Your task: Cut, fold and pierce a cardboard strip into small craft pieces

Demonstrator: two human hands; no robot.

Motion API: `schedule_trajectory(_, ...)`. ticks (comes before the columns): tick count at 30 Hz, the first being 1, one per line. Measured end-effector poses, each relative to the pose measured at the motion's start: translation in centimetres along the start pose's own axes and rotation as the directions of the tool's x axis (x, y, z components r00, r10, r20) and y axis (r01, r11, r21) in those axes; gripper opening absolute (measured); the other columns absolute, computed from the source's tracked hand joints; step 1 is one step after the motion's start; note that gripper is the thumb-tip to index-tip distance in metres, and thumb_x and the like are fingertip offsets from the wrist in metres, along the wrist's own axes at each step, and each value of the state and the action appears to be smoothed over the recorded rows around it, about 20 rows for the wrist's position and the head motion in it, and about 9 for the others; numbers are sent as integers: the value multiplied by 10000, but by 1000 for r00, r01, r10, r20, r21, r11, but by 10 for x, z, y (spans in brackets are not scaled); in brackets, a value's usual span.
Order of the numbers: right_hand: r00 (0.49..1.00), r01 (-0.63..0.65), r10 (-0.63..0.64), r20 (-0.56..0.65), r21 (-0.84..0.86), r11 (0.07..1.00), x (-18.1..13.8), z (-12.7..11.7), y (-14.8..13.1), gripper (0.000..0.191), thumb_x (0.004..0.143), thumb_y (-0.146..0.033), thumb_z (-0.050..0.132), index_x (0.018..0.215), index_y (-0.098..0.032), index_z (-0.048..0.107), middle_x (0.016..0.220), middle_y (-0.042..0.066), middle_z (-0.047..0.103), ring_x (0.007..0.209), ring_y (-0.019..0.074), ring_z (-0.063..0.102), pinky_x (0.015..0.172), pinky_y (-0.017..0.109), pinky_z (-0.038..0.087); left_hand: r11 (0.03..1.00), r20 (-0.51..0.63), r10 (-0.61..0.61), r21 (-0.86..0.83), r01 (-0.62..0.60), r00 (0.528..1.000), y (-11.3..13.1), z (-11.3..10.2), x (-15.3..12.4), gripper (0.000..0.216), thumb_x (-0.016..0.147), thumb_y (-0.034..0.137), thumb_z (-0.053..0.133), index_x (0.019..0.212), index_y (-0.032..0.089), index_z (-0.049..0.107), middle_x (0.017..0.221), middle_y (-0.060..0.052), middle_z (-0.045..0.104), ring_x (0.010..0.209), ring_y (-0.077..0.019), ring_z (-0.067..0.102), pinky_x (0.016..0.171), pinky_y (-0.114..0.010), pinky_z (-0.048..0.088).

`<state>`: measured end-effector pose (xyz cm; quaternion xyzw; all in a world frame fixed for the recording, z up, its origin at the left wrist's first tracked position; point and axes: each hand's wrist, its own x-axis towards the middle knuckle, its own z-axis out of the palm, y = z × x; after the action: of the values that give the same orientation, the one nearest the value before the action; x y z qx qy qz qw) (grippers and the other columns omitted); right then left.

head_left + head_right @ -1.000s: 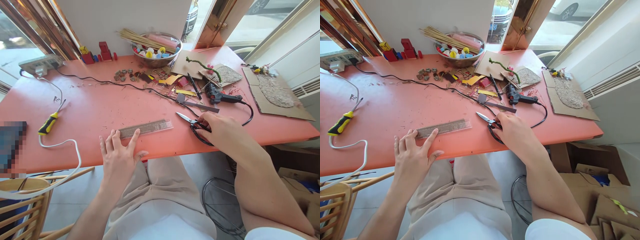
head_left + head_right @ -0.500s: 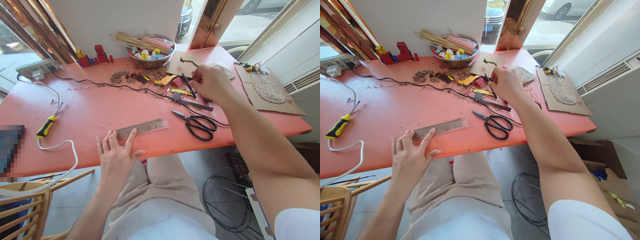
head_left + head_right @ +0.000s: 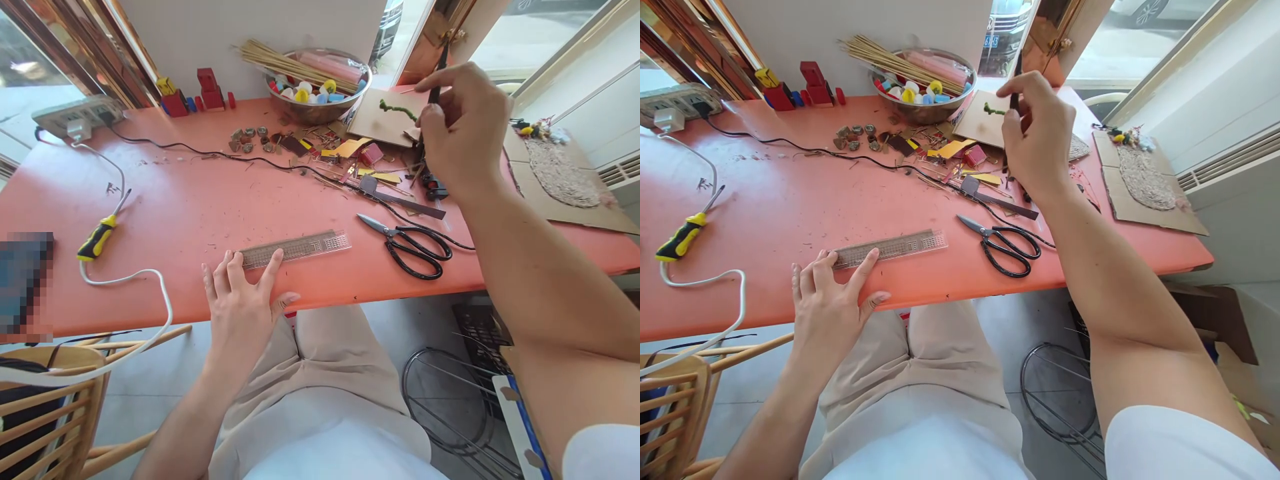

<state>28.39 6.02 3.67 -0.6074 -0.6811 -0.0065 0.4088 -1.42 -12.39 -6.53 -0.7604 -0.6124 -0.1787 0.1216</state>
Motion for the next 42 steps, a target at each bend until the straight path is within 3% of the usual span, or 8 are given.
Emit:
schedule_trajectory(9,998,-5,20,-59,253,968,-15,-16,-14,327,780,-10,680,958,-278,617,993,36,815,914,192,770,741,355,525,1000,-17,-1,3,1,1000,3,2,0,544,977,555,635,1473,332,638,1340,-217,573,1311,-416,565,1126,-781,400)
schedule_trajectory(14,926,-28,-120,358,382,924,-55,-20,-25,207,815,-234,757,879,-264,562,852,18,748,677,166,683,611,311,493,999,0,-30,-16,30,1000,5,1,1,540,964,541,663,1470,353,638,1347,-209,577,1315,-414,567,1137,-798,376)
schedule_trajectory(18,758,253,-305,576,171,952,-101,-7,-30,183,811,-86,579,882,-253,610,746,3,684,607,157,570,572,280,388,999,13,-42,-26,43,999,5,0,2,557,957,590,645,1462,356,647,1339,-210,579,1321,-421,562,1137,-805,367)
schedule_trajectory(23,785,415,-345,514,-24,910,-106,-5,-17,261,861,-67,466,916,-260,633,851,41,720,658,184,584,565,290,348,999,23,-33,-24,34,999,4,0,3,573,965,624,604,1458,337,655,1329,-228,580,1316,-434,563,1125,-808,375)
schedule_trajectory(26,936,257,-188,299,-213,943,-80,-22,-14,135,921,-171,539,911,-269,632,887,65,718,718,216,607,592,321,348,999,16,-35,-22,35,999,4,0,3,577,957,623,620,1453,330,661,1323,-226,581,1312,-435,568,1125,-803,378)
schedule_trajectory(29,974,156,-128,189,-145,977,-62,-36,-29,202,921,-429,698,833,-278,597,744,39,637,663,208,558,609,343,365,999,18,-39,-24,39,999,5,-1,3,584,950,626,634,1449,324,665,1332,-223,577,1315,-432,570,1131,-793,384)
schedule_trajectory(34,835,7,-264,482,471,882,-76,-10,-69,606,888,-800,597,675,-234,545,566,-33,471,518,115,396,502,288,301,997,71,-68,-27,70,995,7,-4,4,558,953,592,653,1452,341,657,1353,-206,583,1341,-418,556,1155,-791,362)
schedule_trajectory(42,711,-448,-124,692,582,679,-90,58,-79,703,788,-922,584,746,-221,609,548,-22,547,487,114,444,472,278,302,996,51,-60,-67,63,997,6,-2,3,535,957,561,662,1450,353,657,1374,-213,584,1357,-429,551,1159,-805,341)
